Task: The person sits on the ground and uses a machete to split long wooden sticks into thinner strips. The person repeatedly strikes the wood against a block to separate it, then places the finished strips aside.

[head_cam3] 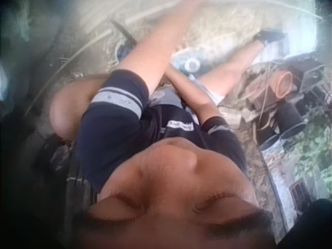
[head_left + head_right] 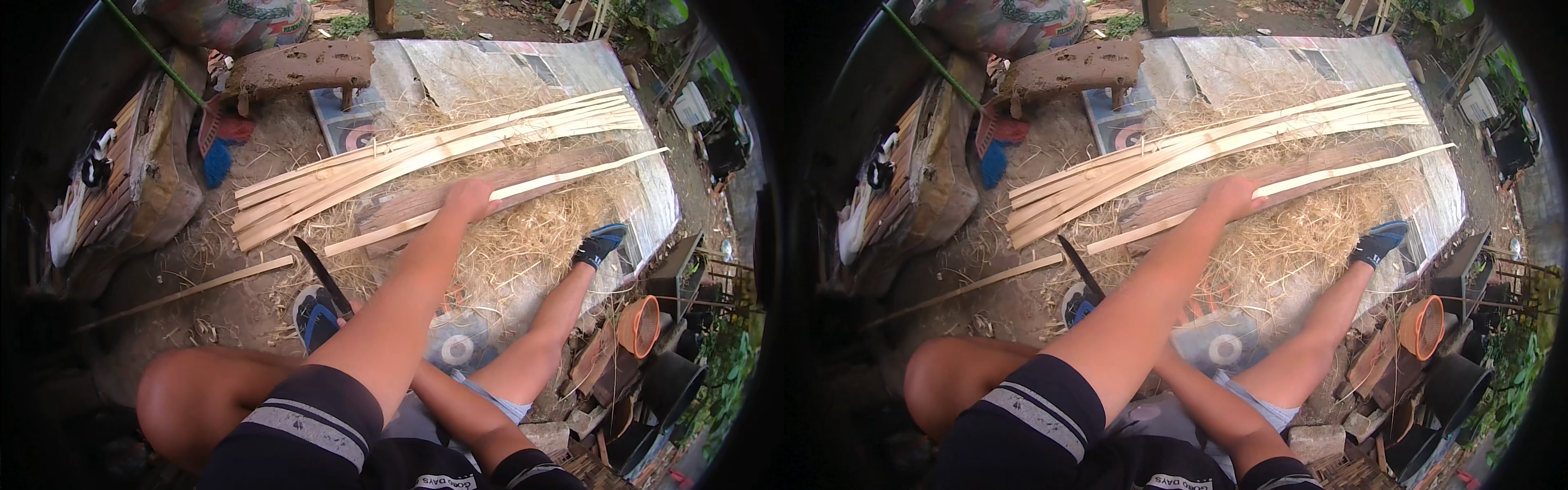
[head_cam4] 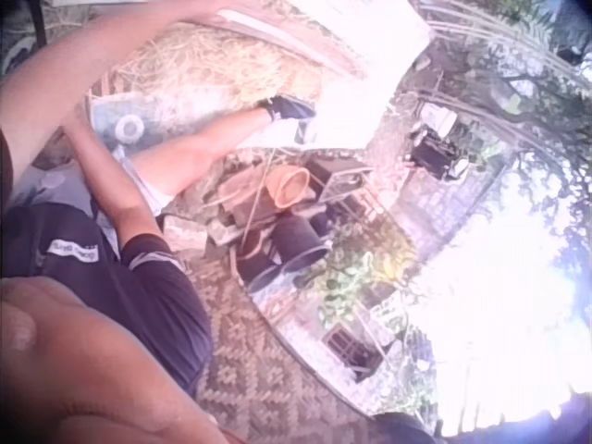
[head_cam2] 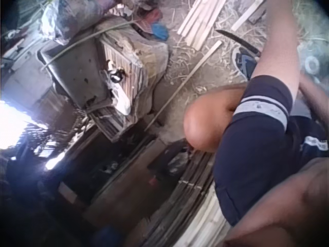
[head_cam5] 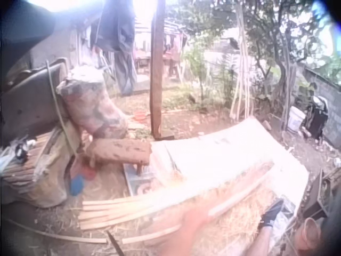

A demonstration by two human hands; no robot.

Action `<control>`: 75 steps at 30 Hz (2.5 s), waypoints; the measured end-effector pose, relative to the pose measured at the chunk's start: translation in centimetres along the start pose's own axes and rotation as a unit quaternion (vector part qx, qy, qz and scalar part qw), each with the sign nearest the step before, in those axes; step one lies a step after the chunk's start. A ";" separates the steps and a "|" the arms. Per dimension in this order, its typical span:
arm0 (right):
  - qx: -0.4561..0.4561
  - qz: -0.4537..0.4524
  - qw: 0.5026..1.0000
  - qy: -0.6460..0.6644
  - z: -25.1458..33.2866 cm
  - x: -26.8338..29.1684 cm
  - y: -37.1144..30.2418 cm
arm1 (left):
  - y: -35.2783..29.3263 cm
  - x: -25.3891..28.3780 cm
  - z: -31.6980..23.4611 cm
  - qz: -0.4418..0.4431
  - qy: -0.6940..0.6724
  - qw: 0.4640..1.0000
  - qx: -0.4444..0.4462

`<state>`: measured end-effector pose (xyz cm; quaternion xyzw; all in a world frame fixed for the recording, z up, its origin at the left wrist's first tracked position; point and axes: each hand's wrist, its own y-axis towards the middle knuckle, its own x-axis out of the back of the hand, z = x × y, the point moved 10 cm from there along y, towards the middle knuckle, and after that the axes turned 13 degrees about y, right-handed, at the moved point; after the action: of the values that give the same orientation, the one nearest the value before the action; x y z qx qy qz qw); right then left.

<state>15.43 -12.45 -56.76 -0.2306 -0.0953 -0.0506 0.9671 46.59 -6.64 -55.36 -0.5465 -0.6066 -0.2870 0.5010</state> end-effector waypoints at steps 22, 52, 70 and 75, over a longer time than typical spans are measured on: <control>0.040 -0.285 0.908 -0.306 -0.9 13.2 -4.5 | -27.7 -0.9 18.5 0.013 -0.082 0.992 0.098; 0.013 -0.294 0.898 -0.327 -2.1 13.1 -4.1 | -29.8 1.3 20.6 0.040 0.082 0.993 0.069; -0.101 -0.445 0.852 -0.257 -6.5 24.9 -6.9 | -31.4 0.4 24.5 0.128 -0.127 0.979 0.090; -0.074 -0.371 0.899 -0.223 -5.3 17.7 -3.8 | -29.8 -1.9 23.5 0.196 -0.246 0.942 0.118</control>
<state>33.06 -19.21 -56.10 -0.2543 -0.3828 -0.3594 0.8122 11.12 6.64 -59.01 -0.6446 -0.6218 0.0340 0.4435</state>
